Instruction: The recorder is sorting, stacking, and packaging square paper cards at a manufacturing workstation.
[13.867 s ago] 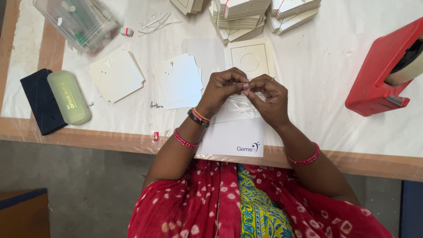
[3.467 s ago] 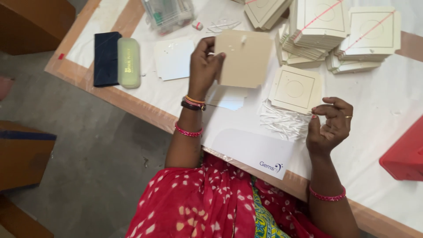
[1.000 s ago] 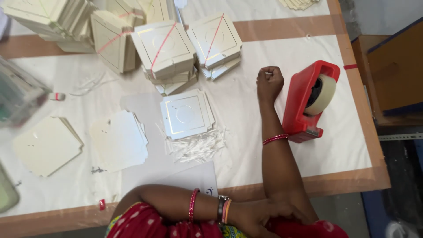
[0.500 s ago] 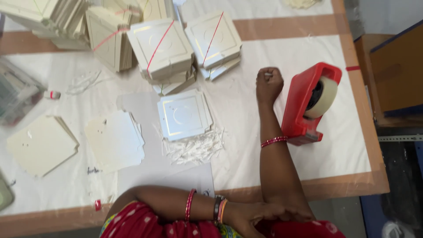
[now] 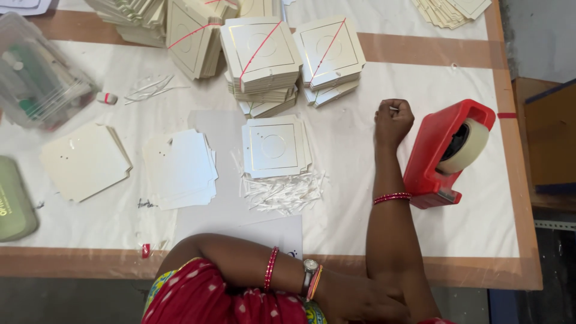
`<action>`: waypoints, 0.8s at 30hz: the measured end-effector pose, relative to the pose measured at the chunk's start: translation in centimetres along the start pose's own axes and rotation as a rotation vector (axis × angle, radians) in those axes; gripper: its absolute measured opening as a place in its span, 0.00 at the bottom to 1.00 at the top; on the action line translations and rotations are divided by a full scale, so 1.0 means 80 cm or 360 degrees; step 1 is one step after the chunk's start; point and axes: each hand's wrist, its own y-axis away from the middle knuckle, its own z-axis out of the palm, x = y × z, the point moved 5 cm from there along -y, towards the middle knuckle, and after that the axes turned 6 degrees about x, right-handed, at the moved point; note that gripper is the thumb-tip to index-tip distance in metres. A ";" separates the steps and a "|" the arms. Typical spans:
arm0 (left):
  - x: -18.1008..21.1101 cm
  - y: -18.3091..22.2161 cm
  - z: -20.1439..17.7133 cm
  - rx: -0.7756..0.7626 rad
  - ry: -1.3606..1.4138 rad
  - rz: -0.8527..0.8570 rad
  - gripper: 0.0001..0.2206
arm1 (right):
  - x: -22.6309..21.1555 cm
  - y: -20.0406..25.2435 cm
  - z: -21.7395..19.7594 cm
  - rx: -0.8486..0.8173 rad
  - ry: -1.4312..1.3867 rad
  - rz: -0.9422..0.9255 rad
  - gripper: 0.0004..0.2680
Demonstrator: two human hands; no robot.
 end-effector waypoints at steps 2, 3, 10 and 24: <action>0.002 0.000 -0.002 -0.0030 -0.0041 -0.0002 0.30 | -0.003 0.003 0.002 -0.0010 -0.0012 0.0012 0.02; 0.003 0.000 -0.002 -0.0066 -0.0075 0.0000 0.28 | -0.004 0.003 0.001 -0.0011 -0.0020 0.0023 0.02; 0.058 -0.020 -0.038 0.0040 0.0151 -0.0018 0.43 | 0.000 -0.001 0.000 -0.0017 0.0049 -0.0041 0.03; 0.032 -0.015 -0.029 0.0184 -0.0539 -0.0058 0.29 | -0.005 0.000 0.006 -0.0065 -0.0144 0.0003 0.04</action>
